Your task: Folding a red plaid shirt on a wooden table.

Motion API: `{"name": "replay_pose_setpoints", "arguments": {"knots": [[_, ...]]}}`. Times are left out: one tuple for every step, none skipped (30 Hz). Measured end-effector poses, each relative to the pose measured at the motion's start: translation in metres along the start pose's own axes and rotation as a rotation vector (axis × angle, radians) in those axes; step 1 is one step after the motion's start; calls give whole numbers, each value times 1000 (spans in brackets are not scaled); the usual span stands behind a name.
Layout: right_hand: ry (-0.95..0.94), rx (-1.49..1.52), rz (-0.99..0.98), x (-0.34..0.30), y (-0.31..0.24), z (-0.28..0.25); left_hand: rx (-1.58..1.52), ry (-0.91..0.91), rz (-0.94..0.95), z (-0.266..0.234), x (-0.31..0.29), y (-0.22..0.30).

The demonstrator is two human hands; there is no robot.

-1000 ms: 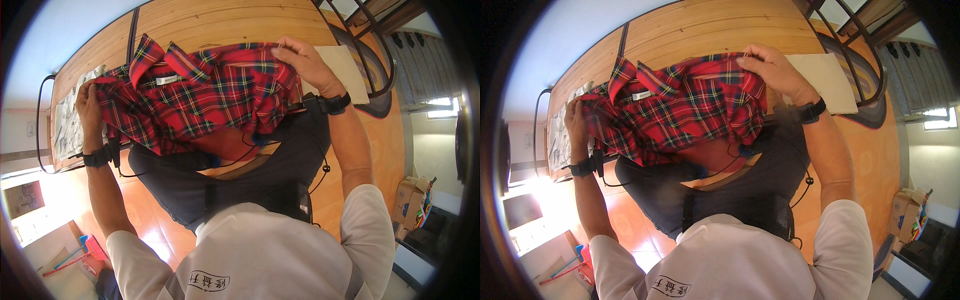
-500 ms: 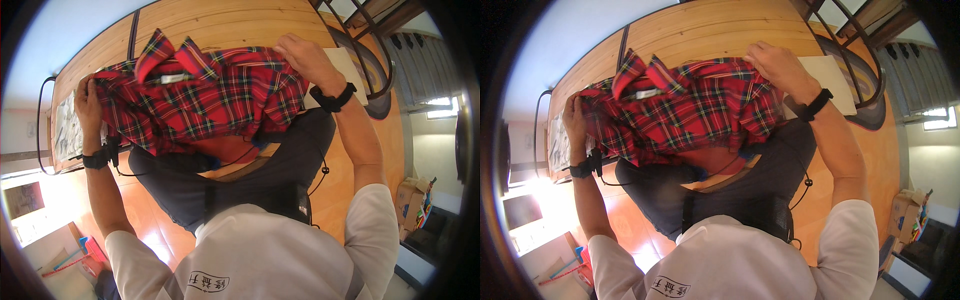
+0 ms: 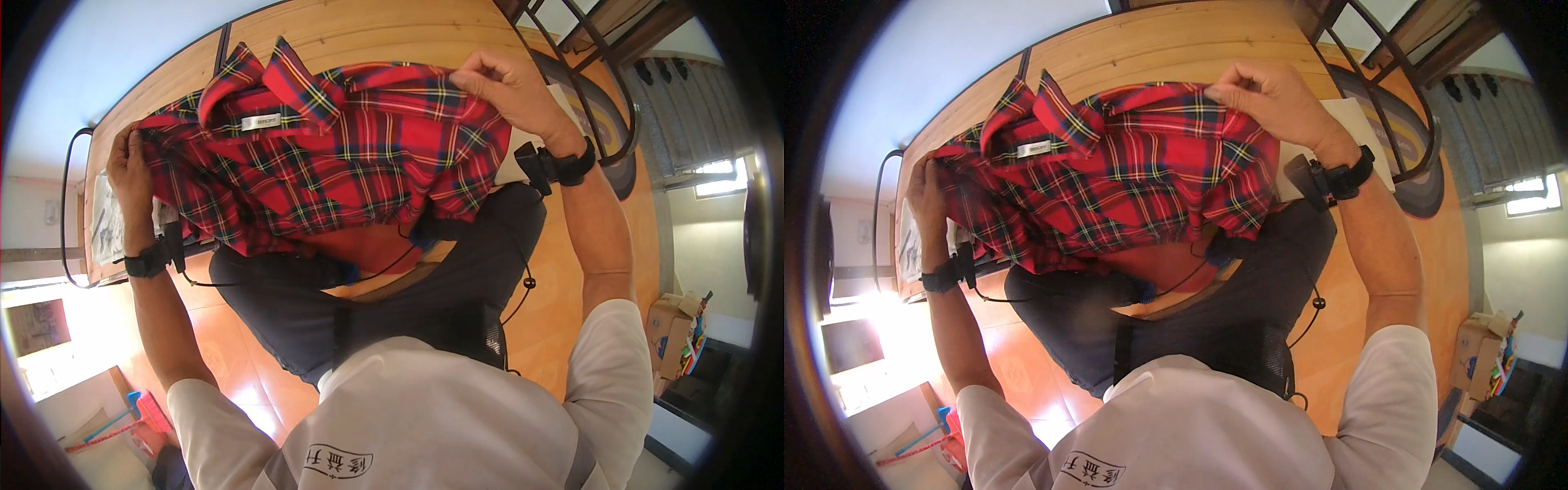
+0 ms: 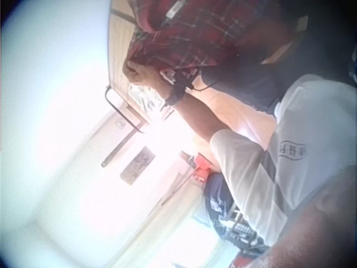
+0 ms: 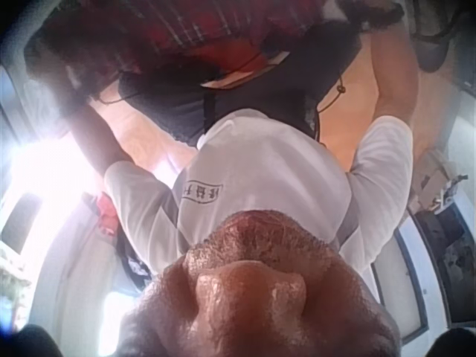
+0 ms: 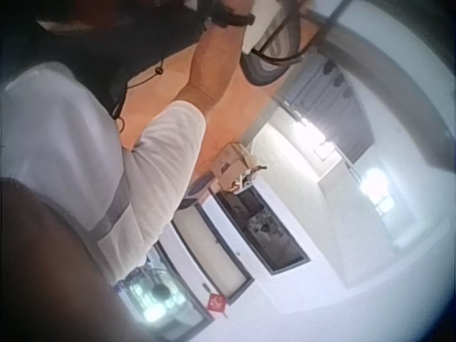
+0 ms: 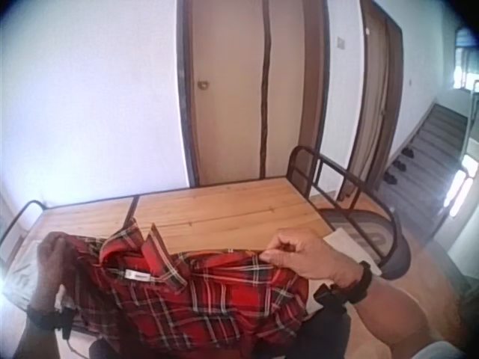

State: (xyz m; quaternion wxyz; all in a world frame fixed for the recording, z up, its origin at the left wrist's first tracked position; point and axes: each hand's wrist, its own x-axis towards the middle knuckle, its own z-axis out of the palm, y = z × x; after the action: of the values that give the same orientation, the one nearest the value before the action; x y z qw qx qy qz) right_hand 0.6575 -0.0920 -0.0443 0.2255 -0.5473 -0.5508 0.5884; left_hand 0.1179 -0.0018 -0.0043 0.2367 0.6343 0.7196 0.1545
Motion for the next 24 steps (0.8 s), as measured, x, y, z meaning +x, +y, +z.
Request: {"name": "replay_pose_setpoints", "arguments": {"knots": [[46,-15,-79,1,2,0,-16,-1,20,-4,-1,-3],[93,-31,-159,1,2,-1,-72,14,39,-9,-3,-5],[94,-36,-158,0,-3,-4,-78,14,40,-14,-4,-1],[133,-46,-183,0,-10,-10,-188,41,14,-19,-5,7],[171,-56,-208,-1,-17,-15,-298,67,-12,-23,-5,11],[175,70,-143,-2,-25,-19,-213,87,50,-32,-6,14],[175,70,-153,3,-27,-17,-210,96,54,-34,-2,11],[251,-25,-215,12,-22,-13,0,7,180,-27,4,5],[326,-119,-270,16,-21,-6,211,-89,299,-21,4,4],[258,-74,-106,10,-23,-5,232,-117,244,-22,-1,3],[257,-74,-111,3,-26,-7,234,-113,243,-31,-5,2],[264,24,-99,-9,-27,-9,126,-140,199,-32,-11,12],[269,129,-93,-15,-27,-10,28,-161,154,-35,-15,23],[311,182,-103,-16,-19,-8,119,-133,123,-36,-15,30],[308,183,-114,-11,-16,-9,122,-121,123,-37,-12,27],[269,-22,-107,-5,-13,-9,160,-109,187,-35,-10,19],[229,-225,-100,0,-11,-9,200,-97,249,-35,-11,13],[323,-291,-127,-2,-22,-5,267,-62,244,-32,-17,15],[318,-289,-132,3,-27,-9,270,-58,239,-30,-17,22],[405,-367,-195,4,-30,-16,255,-6,298,-28,-15,31],[497,-436,-263,4,-30,-17,249,48,361,-31,-14,31],[493,-445,-234,1,-29,-17,213,44,389,-33,-13,23],[490,-435,-244,-3,-27,-13,225,51,386,-35,-15,16],[467,-468,-286,-6,-27,-14,265,64,427,-33,-17,15]]}}
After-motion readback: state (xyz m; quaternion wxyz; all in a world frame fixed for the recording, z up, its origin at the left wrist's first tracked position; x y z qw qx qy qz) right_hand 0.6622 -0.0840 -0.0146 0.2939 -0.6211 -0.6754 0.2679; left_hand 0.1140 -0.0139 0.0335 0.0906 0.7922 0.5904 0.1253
